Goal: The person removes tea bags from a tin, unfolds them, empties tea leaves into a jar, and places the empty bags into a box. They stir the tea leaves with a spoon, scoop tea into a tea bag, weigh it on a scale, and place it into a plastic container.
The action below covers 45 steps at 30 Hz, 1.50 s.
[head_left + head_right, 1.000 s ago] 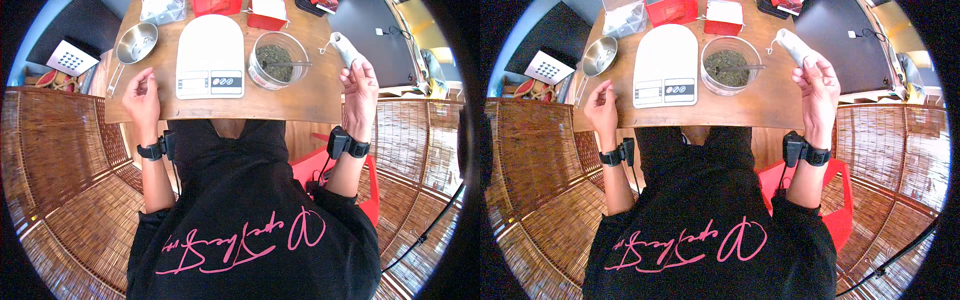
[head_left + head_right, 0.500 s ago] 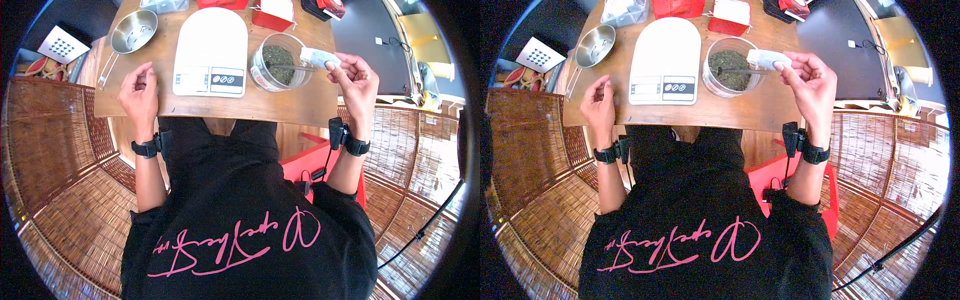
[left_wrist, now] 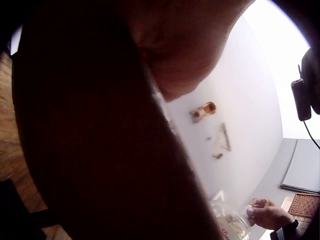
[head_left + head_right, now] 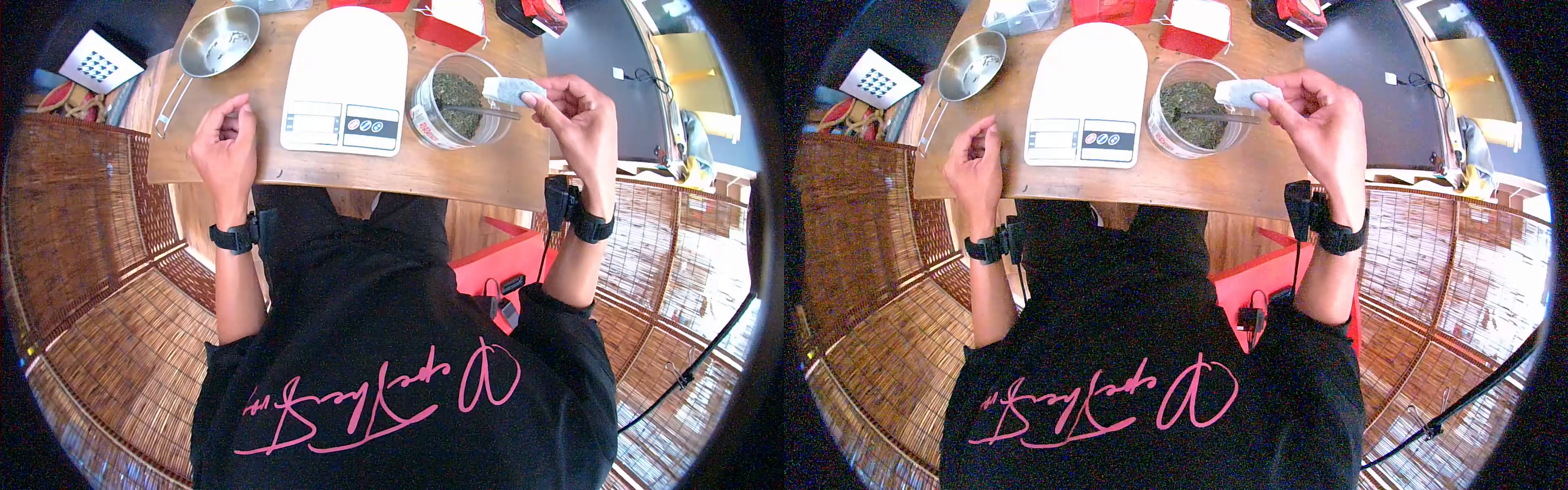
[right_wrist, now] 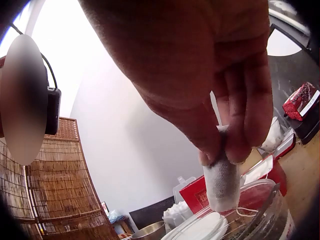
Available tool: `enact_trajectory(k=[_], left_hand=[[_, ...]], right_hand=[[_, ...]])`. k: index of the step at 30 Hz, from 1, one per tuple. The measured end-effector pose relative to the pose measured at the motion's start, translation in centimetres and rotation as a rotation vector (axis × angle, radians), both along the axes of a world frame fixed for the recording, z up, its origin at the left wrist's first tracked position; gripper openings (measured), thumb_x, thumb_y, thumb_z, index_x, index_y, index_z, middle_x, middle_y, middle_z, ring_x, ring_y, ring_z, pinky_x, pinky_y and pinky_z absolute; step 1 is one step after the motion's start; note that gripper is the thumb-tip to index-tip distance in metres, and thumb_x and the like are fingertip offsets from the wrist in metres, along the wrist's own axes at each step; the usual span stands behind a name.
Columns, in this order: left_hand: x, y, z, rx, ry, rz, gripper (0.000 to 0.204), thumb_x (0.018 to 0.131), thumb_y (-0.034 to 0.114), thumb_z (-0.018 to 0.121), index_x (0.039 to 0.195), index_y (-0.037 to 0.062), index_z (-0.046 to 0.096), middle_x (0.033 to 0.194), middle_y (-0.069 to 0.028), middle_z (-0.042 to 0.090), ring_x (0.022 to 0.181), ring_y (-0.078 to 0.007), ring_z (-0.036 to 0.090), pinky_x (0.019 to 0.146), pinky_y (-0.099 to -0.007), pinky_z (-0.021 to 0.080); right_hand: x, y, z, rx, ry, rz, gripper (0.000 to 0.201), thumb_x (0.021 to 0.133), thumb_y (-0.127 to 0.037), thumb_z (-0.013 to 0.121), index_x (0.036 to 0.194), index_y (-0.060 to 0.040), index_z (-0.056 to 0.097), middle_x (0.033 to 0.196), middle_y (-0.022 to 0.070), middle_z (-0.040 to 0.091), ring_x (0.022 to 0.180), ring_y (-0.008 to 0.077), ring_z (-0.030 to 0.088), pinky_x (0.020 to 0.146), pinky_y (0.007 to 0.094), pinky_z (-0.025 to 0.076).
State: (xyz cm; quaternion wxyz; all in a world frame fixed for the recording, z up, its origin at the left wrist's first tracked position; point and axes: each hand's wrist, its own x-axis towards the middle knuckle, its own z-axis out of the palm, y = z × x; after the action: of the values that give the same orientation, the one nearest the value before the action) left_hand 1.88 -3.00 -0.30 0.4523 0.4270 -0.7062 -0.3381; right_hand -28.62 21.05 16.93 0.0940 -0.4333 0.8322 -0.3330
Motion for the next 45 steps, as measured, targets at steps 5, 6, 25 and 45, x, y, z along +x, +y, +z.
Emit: enact_trajectory(k=[5,6,25,45], left_hand=[[0.1,-0.1,-0.1,0.012,-0.017,0.000,0.017,0.095,0.015,0.073,0.108,0.0067,0.079,0.082,0.0013,0.069,0.072,-0.0056,0.058,0.065,-0.0223,0.048],[0.1,-0.1,-0.1,0.006,-0.021,-0.001,0.017,0.095,0.015,0.072,0.108,0.0068,0.079,0.082,0.0015,0.069,0.072,-0.0056,0.058,0.065,-0.0224,0.048],[-0.1,-0.1,-0.2,-0.018,-0.041,0.012,0.017,0.094,0.014,0.074,0.108,0.0072,0.079,0.082,0.0023,0.070,0.070,-0.0049,0.056,0.063,-0.0216,0.047],[-0.1,0.1,0.1,-0.005,-0.018,0.004,0.015,0.094,0.012,0.073,0.106,0.0058,0.079,0.085,0.0020,0.069,0.071,-0.0051,0.056,0.065,-0.0214,0.047]], right_hand=[[0.0,-0.3,0.0,0.036,0.091,0.001,0.021,0.086,-0.014,0.082,0.102,-0.0007,0.076,0.076,0.0047,0.073,0.068,0.0082,0.067,0.060,0.0246,0.052],[0.0,-0.3,0.1,0.035,0.090,0.001,0.021,0.086,-0.014,0.082,0.102,-0.0007,0.076,0.076,0.0047,0.073,0.068,0.0082,0.067,0.060,0.0246,0.052],[0.3,-0.9,1.1,0.119,0.167,0.044,0.026,0.083,-0.014,0.084,0.106,-0.0050,0.079,0.086,0.0086,0.078,0.066,0.0118,0.068,0.062,0.0284,0.055],[-0.2,-0.8,0.7,0.133,0.133,0.129,0.025,0.086,-0.013,0.081,0.110,-0.0056,0.078,0.088,0.0107,0.078,0.072,0.0126,0.071,0.068,0.0281,0.057]])
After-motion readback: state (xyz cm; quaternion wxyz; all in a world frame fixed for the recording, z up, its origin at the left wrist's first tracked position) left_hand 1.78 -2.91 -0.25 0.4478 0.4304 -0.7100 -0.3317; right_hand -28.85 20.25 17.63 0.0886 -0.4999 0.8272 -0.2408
